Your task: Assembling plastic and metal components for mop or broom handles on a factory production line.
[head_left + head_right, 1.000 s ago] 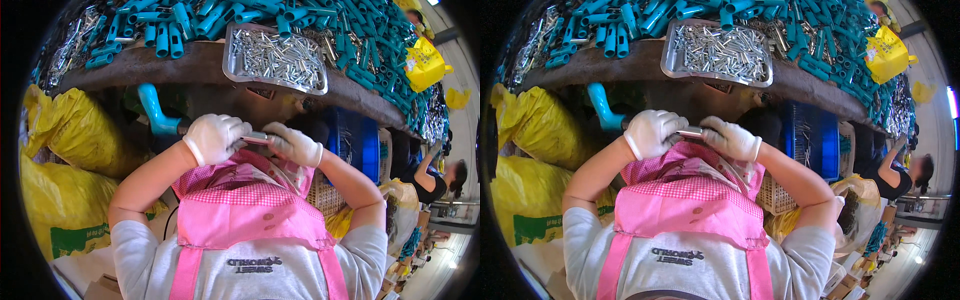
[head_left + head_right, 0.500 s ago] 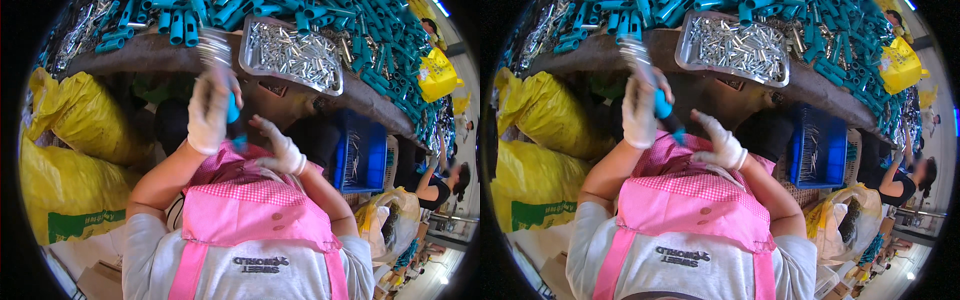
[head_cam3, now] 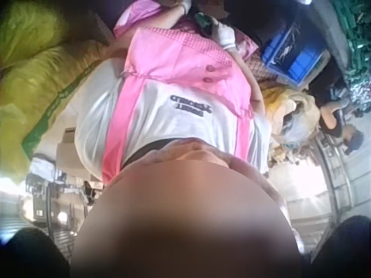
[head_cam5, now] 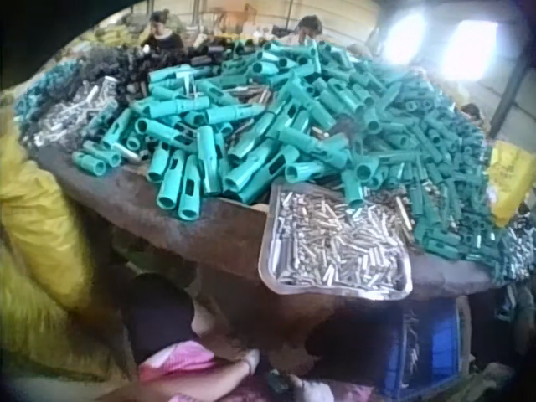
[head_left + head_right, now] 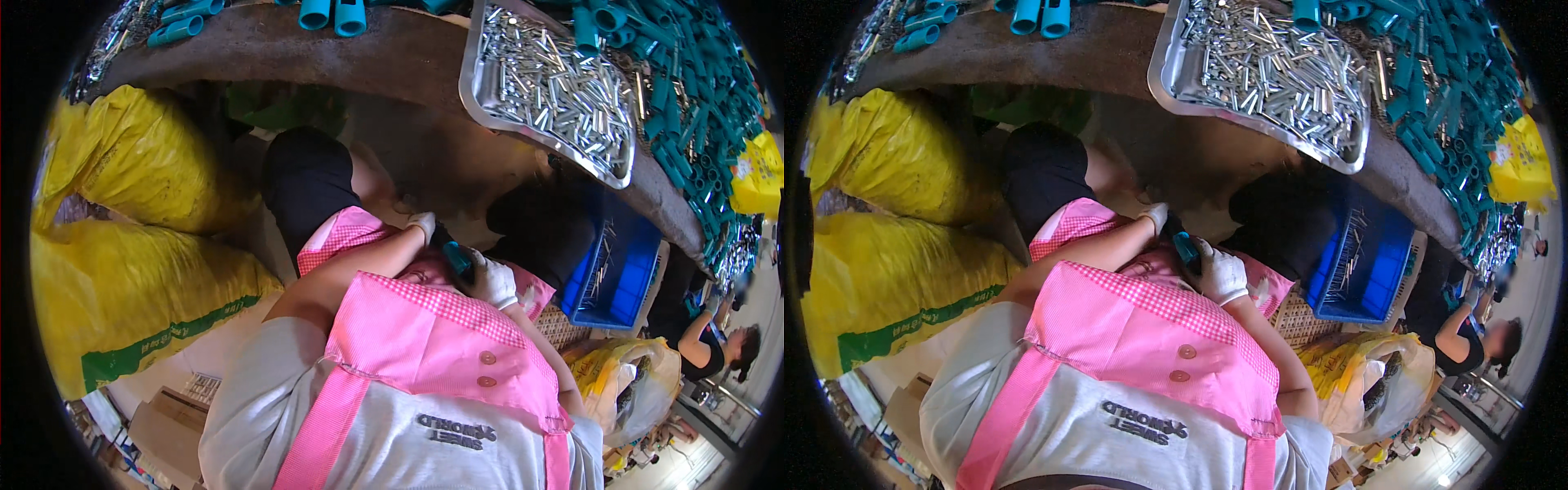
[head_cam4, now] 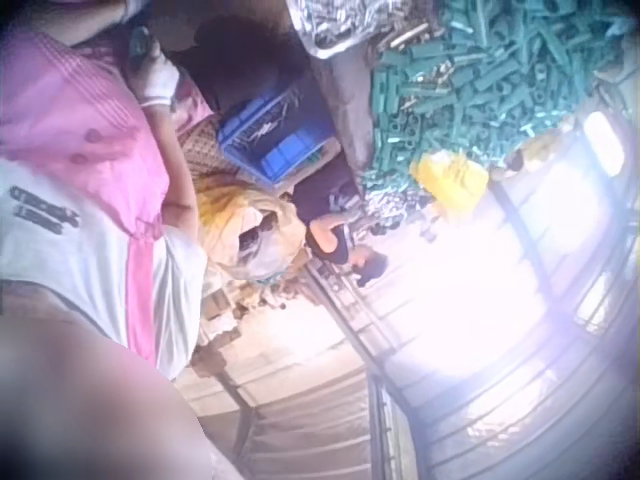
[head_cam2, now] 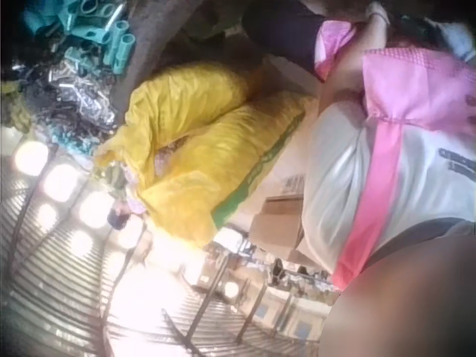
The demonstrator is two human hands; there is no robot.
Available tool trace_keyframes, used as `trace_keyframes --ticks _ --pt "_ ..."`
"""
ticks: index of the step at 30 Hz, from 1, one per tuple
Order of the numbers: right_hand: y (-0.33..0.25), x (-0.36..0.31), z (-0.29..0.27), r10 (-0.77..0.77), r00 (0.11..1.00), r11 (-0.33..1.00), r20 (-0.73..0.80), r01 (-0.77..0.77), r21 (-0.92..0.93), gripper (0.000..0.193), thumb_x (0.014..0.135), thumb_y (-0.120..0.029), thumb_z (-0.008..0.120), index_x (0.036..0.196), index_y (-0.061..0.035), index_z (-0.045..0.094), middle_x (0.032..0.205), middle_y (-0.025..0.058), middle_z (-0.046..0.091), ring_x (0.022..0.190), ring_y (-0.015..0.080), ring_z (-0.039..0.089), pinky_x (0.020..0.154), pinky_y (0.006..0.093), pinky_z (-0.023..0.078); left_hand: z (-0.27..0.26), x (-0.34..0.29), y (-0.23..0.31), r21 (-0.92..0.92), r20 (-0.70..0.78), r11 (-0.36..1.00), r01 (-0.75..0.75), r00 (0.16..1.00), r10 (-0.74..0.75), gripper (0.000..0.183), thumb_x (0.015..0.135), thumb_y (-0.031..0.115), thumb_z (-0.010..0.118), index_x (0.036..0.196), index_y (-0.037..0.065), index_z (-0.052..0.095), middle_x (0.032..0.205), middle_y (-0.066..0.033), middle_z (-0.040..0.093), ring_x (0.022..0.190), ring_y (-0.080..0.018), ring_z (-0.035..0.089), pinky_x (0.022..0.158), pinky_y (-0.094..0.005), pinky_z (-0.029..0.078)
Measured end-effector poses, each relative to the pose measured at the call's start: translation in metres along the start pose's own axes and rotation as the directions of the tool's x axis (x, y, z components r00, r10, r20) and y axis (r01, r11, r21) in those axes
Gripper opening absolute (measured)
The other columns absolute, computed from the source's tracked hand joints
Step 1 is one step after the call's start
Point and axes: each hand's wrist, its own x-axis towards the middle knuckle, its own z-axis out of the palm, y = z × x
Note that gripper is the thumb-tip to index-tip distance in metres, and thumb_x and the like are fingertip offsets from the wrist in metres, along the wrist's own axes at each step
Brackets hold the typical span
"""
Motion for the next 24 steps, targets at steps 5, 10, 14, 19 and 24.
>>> trace_keyframes --ticks 5,10,14,19,24 --pt "-0.001 0.02 0.014 -0.102 0.99 0.992 0.101 0.109 -0.069 0.057 0.079 -0.043 0.06 0.125 -0.0114 0.048 0.085 0.0186 0.066 0.072 0.0348 0.065 0.064 0.0447 0.051 0.04 0.026 -0.052 -0.389 0.095 0.904 0.174 0.984 -0.149 0.029 0.068 0.027 0.072 0.093 0.011 0.071 0.105 -0.0062 0.068 0.1 -0.0202 0.064 0.082 -0.0347 0.053" --pt "0.008 0.034 0.011 -0.009 0.994 0.993 0.11 0.022 -0.113 0.054 0.076 -0.039 0.064 0.119 -0.01 0.053 0.085 0.0189 0.066 0.072 0.0349 0.065 0.065 0.0439 0.052 -0.011 0.014 -0.039 0.178 0.038 0.982 -0.062 0.998 0.057 0.023 0.074 0.023 0.066 0.093 0.01 0.071 0.103 -0.0112 0.067 0.096 -0.0216 0.065 0.077 -0.0376 0.053" --pt "-0.02 0.054 0.001 -0.097 0.981 0.985 0.166 0.119 -0.126 0.05 0.077 -0.038 0.063 0.118 -0.0103 0.053 0.084 0.0185 0.066 0.072 0.0344 0.065 0.063 0.044 0.051 0.034 0.05 -0.107 -0.052 -0.014 0.998 0.037 0.999 -0.038 0.026 0.081 0.025 0.055 0.097 0.009 0.068 0.101 -0.0152 0.067 0.094 -0.0275 0.065 0.075 -0.0418 0.053" --pt "-0.023 0.065 -0.028 -0.046 0.99 0.987 0.133 0.065 -0.144 0.05 0.076 -0.041 0.063 0.114 -0.0101 0.054 0.079 0.0175 0.066 0.069 0.0354 0.064 0.061 0.0454 0.05 0.007 0.051 -0.054 -0.12 -0.122 0.966 0.228 0.963 -0.242 0.031 0.088 0.027 0.042 0.101 0.011 0.065 0.107 -0.0121 0.065 0.092 -0.0316 0.065 0.074 -0.0489 0.051" --pt "-0.025 0.065 -0.016 -0.062 0.989 0.997 0.136 0.067 -0.038 0.037 0.081 -0.041 0.056 0.095 -0.0075 0.056 0.078 0.0182 0.065 0.068 0.0375 0.063 0.058 0.048 0.049 -0.031 0.068 0.071 -0.17 -0.145 0.968 -0.186 0.976 0.162 0.032 0.089 0.029 0.041 0.104 0.011 0.064 0.11 -0.0112 0.064 0.094 -0.0302 0.063 0.077 -0.0478 0.05"
